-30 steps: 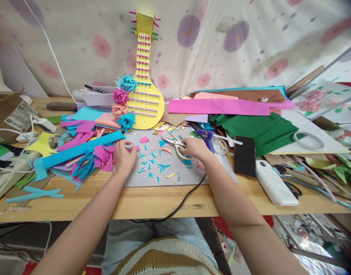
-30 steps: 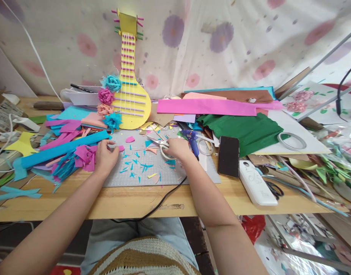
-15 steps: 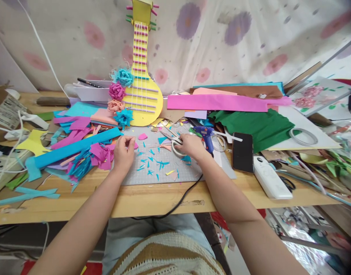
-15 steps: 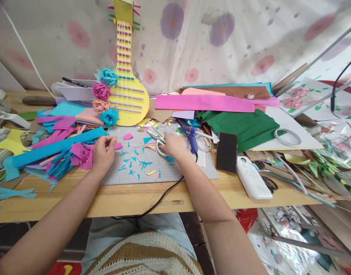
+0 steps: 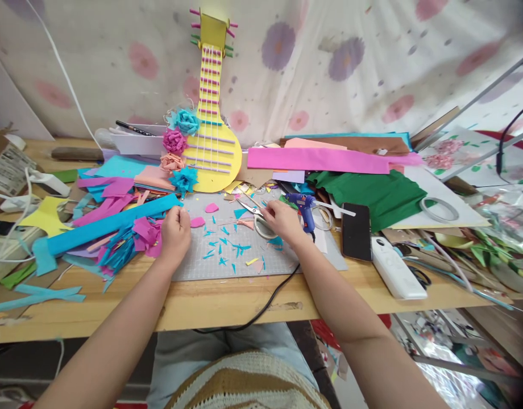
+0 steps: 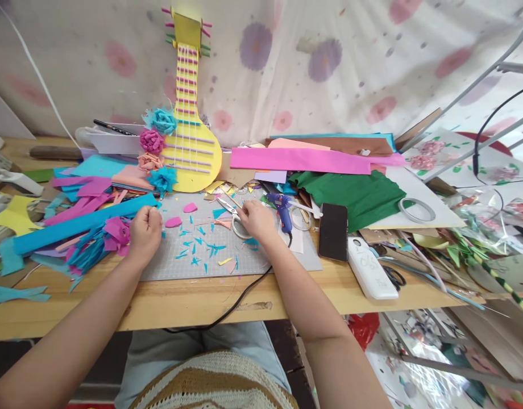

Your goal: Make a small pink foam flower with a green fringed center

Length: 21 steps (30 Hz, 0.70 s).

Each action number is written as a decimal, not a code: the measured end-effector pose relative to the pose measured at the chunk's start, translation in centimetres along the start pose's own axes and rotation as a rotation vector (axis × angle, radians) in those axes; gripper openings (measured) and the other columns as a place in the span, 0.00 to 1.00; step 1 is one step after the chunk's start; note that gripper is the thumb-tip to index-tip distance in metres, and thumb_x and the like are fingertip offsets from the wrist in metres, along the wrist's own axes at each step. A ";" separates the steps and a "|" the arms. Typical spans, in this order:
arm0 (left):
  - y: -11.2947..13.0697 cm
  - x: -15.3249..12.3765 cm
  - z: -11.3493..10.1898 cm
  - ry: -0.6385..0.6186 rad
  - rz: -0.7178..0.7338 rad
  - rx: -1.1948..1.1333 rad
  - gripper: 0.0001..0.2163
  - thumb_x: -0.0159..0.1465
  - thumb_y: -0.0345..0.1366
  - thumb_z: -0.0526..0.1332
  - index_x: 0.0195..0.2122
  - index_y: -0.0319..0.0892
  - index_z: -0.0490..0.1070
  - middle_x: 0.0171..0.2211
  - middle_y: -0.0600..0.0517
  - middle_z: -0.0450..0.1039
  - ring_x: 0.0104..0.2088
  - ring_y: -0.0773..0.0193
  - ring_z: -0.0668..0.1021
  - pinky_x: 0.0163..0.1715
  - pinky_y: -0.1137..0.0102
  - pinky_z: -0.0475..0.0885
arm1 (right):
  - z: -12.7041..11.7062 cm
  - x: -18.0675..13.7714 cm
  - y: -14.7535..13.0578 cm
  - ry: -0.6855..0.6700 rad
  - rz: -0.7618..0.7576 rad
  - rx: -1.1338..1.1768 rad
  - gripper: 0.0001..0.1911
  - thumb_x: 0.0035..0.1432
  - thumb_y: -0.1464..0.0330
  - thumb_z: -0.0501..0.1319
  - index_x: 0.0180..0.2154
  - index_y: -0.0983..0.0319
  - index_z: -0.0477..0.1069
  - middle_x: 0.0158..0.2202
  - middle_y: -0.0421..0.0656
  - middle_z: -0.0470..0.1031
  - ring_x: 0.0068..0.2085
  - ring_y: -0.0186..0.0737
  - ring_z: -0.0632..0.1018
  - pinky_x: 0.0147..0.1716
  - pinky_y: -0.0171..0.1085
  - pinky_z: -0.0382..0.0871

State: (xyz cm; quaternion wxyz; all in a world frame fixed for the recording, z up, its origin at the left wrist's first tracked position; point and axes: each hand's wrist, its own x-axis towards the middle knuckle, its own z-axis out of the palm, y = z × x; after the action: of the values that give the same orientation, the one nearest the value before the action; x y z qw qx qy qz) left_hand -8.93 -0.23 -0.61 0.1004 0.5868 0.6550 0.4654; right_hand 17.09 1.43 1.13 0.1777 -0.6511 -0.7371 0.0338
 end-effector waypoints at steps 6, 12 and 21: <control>-0.1 3.3 -1.8 -0.139 0.061 0.064 0.13 0.62 0.40 0.49 0.21 0.45 0.59 0.21 0.54 0.64 0.26 0.63 0.69 0.31 0.70 0.64 | 1.1 0.2 0.0 -0.040 0.079 0.092 0.25 0.62 0.57 0.43 0.21 0.61 0.66 0.23 0.42 0.71 0.27 0.36 0.69 0.25 0.35 0.50; -4.3 7.0 -4.9 -0.190 0.102 0.314 0.09 0.51 0.32 0.61 0.34 0.42 0.65 0.38 0.48 0.70 0.45 0.54 0.70 0.50 0.60 0.61 | 1.6 0.2 -0.3 -0.056 0.065 0.126 0.22 0.61 0.59 0.46 0.21 0.60 0.66 0.23 0.41 0.71 0.27 0.36 0.69 0.25 0.34 0.50; -6.2 7.7 -8.1 -0.453 -0.030 0.237 0.14 0.44 0.22 0.59 0.32 0.43 0.71 0.32 0.55 0.74 0.36 0.63 0.73 0.40 0.69 0.67 | 1.8 0.3 0.2 -0.041 0.071 0.208 0.21 0.59 0.58 0.47 0.20 0.61 0.65 0.21 0.41 0.69 0.24 0.34 0.66 0.24 0.34 0.50</control>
State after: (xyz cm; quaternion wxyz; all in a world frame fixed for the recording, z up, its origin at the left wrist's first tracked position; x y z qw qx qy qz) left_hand -20.84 3.16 2.45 0.1818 0.6738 0.6746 0.2405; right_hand 16.70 2.06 -0.55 0.2279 -0.6543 -0.7094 0.1295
